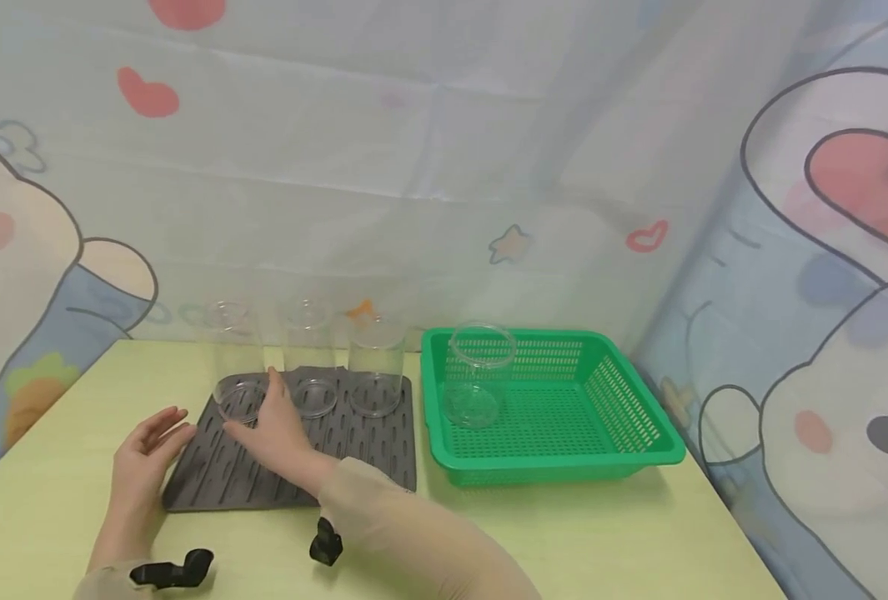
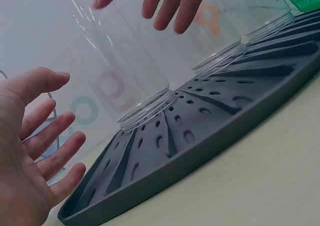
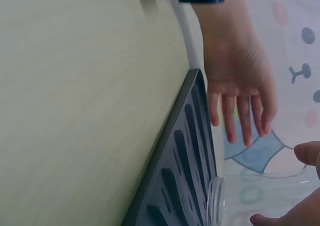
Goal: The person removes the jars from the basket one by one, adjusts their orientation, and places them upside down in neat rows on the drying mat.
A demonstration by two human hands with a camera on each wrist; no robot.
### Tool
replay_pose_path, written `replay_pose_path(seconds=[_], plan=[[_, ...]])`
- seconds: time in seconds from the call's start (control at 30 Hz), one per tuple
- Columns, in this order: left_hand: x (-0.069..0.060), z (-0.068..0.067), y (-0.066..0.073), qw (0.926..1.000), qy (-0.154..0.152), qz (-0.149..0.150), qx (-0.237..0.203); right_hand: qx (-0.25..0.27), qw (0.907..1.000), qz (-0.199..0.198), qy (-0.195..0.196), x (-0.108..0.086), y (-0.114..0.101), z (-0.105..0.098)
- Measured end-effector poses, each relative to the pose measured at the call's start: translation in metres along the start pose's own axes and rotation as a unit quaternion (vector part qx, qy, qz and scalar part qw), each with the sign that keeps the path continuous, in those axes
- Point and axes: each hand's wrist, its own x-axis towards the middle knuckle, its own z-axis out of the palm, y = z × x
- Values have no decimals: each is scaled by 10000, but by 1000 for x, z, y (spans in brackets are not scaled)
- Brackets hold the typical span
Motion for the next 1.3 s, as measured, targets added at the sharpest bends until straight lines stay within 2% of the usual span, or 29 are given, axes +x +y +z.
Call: replay_pose_path(seconds=[0.23, 0.4, 0.6, 0.77, 0.93, 1.03, 1.3], plan=[[1, -1, -1, 10000, 14, 41, 47, 537, 9975, -435, -176, -26, 0, -20], [2, -2, -1, 10000, 12, 36, 15, 575, 9951, -780, -186, -41, -8, -41], [2, -3, 0, 9997, -19, -123, -188, 341, 9924, -1160, 215, -55, -10, -70], [0, -2, -3, 9997, -4, -188, -181, 723, 9865, -1335, 615, -63, -8, -98], [1, -3, -5, 9999, 6, -90, -82, 1073, 9767, -1584, 971, -67, -10, -132], [1, -2, -6, 9999, 17, -96, -39, 1074, 9744, -1560, 1210, -68, -8, -153], [0, 1, -5, 9998, -24, -155, -94, 1087, 9680, -1171, 1934, -73, 8, -218]])
